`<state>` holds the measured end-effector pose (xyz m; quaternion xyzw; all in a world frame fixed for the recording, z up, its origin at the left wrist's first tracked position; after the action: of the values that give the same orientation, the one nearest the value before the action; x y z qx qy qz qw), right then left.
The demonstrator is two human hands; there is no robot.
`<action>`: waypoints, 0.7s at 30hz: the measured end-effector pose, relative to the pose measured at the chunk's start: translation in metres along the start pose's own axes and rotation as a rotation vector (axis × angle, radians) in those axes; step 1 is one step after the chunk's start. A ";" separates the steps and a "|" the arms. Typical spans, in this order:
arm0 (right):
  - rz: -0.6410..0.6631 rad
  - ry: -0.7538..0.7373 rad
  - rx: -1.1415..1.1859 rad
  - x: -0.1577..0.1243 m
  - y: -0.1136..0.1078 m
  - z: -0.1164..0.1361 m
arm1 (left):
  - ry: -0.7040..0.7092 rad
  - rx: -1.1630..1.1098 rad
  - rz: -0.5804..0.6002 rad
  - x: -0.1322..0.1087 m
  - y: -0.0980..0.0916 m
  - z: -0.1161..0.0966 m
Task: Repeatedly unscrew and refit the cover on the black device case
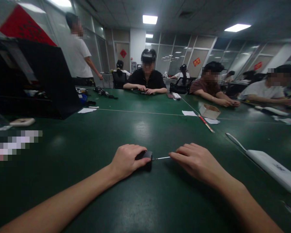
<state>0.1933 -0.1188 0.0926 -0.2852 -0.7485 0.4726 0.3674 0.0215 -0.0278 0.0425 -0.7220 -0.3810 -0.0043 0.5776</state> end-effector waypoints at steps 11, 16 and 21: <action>0.018 0.021 0.056 0.003 0.010 0.007 | 0.018 0.032 0.028 0.000 0.003 -0.003; -0.017 0.024 0.109 0.002 0.010 0.006 | 0.017 -0.001 0.012 0.000 0.002 -0.004; -0.033 0.018 0.103 0.003 0.007 0.007 | 0.007 -0.026 0.010 0.000 0.002 -0.003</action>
<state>0.1863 -0.1175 0.0846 -0.2576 -0.7246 0.5017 0.3962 0.0240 -0.0302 0.0422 -0.7314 -0.3751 -0.0088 0.5694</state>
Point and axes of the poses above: each hand's wrist, its own x-axis towards the middle knuckle, its own y-axis out of the palm, z = x × y, the point moved 7 cm from there along x, towards the middle knuckle
